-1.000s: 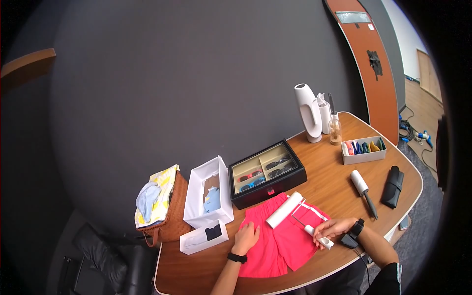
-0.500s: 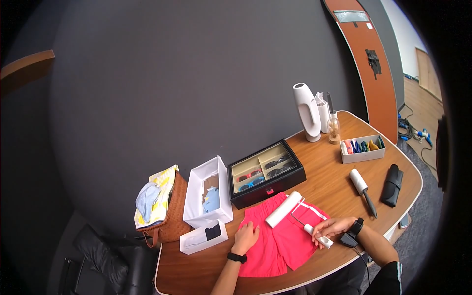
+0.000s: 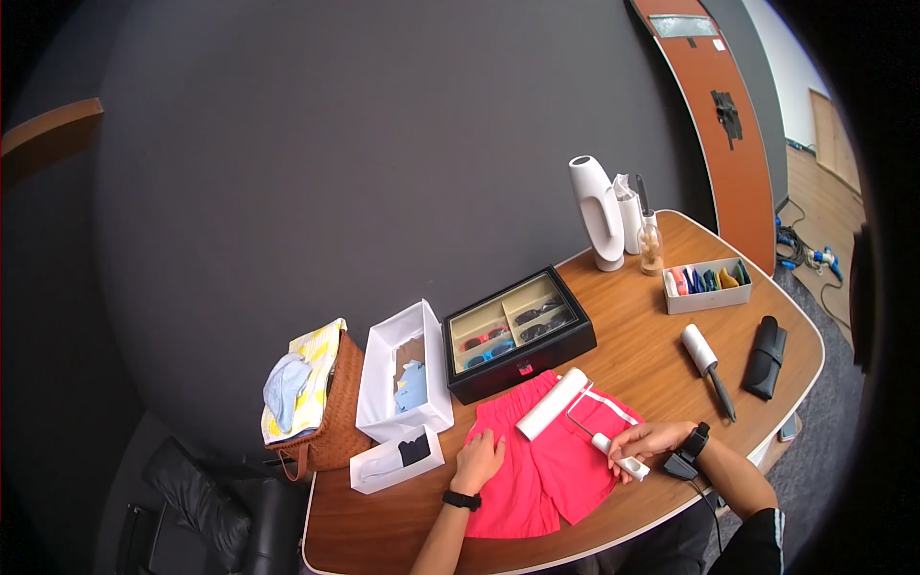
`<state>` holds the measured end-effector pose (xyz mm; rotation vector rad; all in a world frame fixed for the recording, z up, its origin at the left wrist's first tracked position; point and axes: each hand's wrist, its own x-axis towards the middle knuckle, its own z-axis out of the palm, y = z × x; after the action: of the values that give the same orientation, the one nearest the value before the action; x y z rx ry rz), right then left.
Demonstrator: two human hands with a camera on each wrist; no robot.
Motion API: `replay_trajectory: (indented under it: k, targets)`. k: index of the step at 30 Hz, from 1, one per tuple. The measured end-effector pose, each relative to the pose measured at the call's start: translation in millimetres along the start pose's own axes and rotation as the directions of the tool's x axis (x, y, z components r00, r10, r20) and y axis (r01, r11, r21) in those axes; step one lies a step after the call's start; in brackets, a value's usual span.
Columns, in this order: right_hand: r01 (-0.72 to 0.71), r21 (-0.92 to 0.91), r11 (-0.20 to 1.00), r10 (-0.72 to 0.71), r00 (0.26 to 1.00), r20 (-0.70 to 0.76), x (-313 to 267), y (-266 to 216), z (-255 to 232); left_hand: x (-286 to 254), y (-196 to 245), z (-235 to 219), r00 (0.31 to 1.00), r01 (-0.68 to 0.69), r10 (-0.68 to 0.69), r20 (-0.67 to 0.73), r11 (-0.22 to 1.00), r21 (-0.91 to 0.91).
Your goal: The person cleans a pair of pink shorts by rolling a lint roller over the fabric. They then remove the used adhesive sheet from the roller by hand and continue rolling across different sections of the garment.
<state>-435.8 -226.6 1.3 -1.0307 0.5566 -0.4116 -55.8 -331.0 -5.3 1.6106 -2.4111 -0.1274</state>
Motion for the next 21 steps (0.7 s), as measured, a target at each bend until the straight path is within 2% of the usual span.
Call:
replay_trajectory:
  k: [14, 21]
  targets:
    - [-0.011, -0.06, 0.998, 0.007, 0.997, -0.074, -1.3, -4.6, 9.1, -2.9, 4.3, -3.1, 0.998, -0.031, 0.032, -0.046, 0.999, 0.016]
    - [0.004, -0.072, 0.997, -0.009, 0.998, -0.059, 0.6, 1.3, 4.0, -3.0, 7.1, -6.7, 0.998, -0.038, 0.039, -0.053, 0.999, 0.009]
